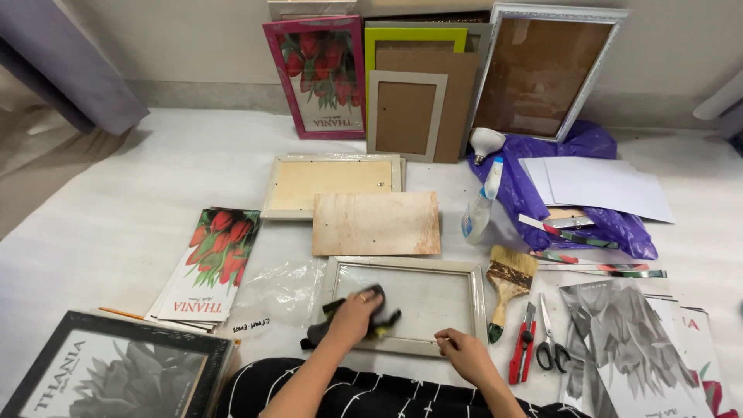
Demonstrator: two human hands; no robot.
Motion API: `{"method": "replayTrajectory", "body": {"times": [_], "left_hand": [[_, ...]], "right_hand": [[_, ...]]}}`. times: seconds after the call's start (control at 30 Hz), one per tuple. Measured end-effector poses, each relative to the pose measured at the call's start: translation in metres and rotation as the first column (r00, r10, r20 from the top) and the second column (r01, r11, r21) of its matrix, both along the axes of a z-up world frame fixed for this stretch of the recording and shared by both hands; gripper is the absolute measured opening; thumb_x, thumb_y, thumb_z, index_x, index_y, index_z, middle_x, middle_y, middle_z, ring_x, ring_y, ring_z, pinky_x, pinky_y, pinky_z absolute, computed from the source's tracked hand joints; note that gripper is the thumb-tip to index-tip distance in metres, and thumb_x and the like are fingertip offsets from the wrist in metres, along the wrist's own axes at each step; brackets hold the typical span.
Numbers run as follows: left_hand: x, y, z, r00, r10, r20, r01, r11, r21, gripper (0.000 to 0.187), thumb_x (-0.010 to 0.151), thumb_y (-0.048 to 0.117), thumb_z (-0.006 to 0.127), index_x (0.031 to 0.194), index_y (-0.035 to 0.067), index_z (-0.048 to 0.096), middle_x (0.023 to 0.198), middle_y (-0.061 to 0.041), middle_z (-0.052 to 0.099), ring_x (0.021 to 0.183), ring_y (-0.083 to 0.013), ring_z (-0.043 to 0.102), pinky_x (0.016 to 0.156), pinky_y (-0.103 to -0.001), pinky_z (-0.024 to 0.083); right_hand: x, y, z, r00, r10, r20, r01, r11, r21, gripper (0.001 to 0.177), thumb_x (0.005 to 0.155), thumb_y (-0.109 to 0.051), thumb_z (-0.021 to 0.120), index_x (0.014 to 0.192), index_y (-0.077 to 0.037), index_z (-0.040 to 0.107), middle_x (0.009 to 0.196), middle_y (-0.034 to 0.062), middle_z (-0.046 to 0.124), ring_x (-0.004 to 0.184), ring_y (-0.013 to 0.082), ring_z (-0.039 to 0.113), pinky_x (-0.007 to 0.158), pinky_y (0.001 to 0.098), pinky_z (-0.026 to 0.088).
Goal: Cleaning the glass of a picture frame and assembling it with a print and a wooden backing board.
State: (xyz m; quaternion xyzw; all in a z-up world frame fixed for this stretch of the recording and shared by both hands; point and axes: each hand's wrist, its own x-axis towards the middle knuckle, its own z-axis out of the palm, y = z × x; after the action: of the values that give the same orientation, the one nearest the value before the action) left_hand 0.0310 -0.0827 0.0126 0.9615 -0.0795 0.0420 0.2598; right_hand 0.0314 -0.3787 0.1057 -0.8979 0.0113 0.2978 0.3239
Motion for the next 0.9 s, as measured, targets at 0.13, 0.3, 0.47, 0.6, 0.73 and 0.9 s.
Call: {"method": "replayTrajectory", "body": {"times": [0.13, 0.3, 0.47, 0.6, 0.73, 0.9], "left_hand": [[-0.031, 0.000, 0.026, 0.975, -0.182, -0.131, 0.180, 0.983, -0.024, 0.040, 0.087, 0.002, 0.054, 0.121, 0.014, 0.073, 0.135, -0.004, 0.065, 0.113, -0.0284, 0.057, 0.099, -0.036, 0.048], [0.011, 0.002, 0.020, 0.957, -0.287, 0.030, 0.280, 0.949, 0.142, 0.051, 0.080, -0.005, 0.058, 0.126, 0.016, 0.067, 0.132, -0.007, 0.053, 0.109, -0.0309, 0.053, 0.093, -0.039, 0.052], [0.076, -0.016, -0.009, 0.997, -0.044, 0.069, 0.038, 0.995, 0.089, 0.060, 0.078, -0.010, 0.058, 0.130, 0.020, 0.066, 0.133, -0.006, 0.053, 0.113, -0.0355, 0.050, 0.095, -0.043, 0.051], [0.074, -0.030, 0.009, 0.989, 0.044, -0.142, -0.029, 0.994, 0.109, 0.056, 0.084, -0.003, 0.061, 0.132, 0.026, 0.065, 0.141, -0.006, 0.053, 0.119, -0.0348, 0.050, 0.100, -0.043, 0.049], [0.018, -0.050, 0.007, 0.977, -0.211, -0.033, 0.213, 0.976, 0.048, 0.050, 0.078, -0.004, 0.060, 0.117, 0.025, 0.073, 0.126, -0.004, 0.061, 0.106, -0.0334, 0.055, 0.091, -0.041, 0.053], [0.004, -0.053, 0.037, 0.909, -0.399, -0.115, 0.404, 0.915, 0.018, 0.043, 0.085, 0.001, 0.057, 0.118, 0.024, 0.074, 0.124, 0.000, 0.061, 0.107, -0.0270, 0.055, 0.092, -0.037, 0.052]], "right_hand": [[-0.003, 0.003, -0.010, 0.991, 0.059, 0.123, -0.061, 0.998, 0.007, 0.028, 0.092, -0.037, 0.063, 0.113, -0.025, 0.077, 0.080, -0.0048, 0.079, 0.072, 0.0124, 0.070, 0.072, 0.0258, 0.056], [0.001, 0.004, -0.011, 1.000, 0.018, 0.005, -0.018, 0.999, 0.029, 0.029, 0.094, -0.037, 0.062, 0.115, -0.023, 0.077, 0.086, -0.0053, 0.082, 0.081, 0.0092, 0.075, 0.077, 0.0235, 0.057], [0.006, -0.002, -0.018, 1.000, -0.021, -0.007, 0.021, 0.999, 0.024, 0.029, 0.093, -0.032, 0.061, 0.114, -0.021, 0.078, 0.083, -0.0048, 0.079, 0.080, 0.0088, 0.073, 0.079, 0.0225, 0.057], [0.009, -0.004, -0.025, 0.997, -0.059, 0.048, 0.062, 0.996, -0.068, 0.028, 0.093, -0.035, 0.064, 0.113, -0.021, 0.079, 0.087, -0.0029, 0.082, 0.076, 0.0105, 0.073, 0.075, 0.0234, 0.057], [0.015, -0.010, -0.011, 0.978, -0.171, 0.121, 0.182, 0.980, -0.082, 0.029, 0.097, -0.035, 0.059, 0.114, -0.020, 0.078, 0.100, -0.0001, 0.081, 0.088, 0.0151, 0.075, 0.081, 0.0290, 0.059], [0.018, -0.010, -0.011, 0.924, -0.373, 0.082, 0.351, 0.914, 0.202, 0.029, 0.094, -0.024, 0.062, 0.111, -0.010, 0.080, 0.081, 0.0008, 0.074, 0.071, 0.0136, 0.060, 0.069, 0.0254, 0.049]]}}
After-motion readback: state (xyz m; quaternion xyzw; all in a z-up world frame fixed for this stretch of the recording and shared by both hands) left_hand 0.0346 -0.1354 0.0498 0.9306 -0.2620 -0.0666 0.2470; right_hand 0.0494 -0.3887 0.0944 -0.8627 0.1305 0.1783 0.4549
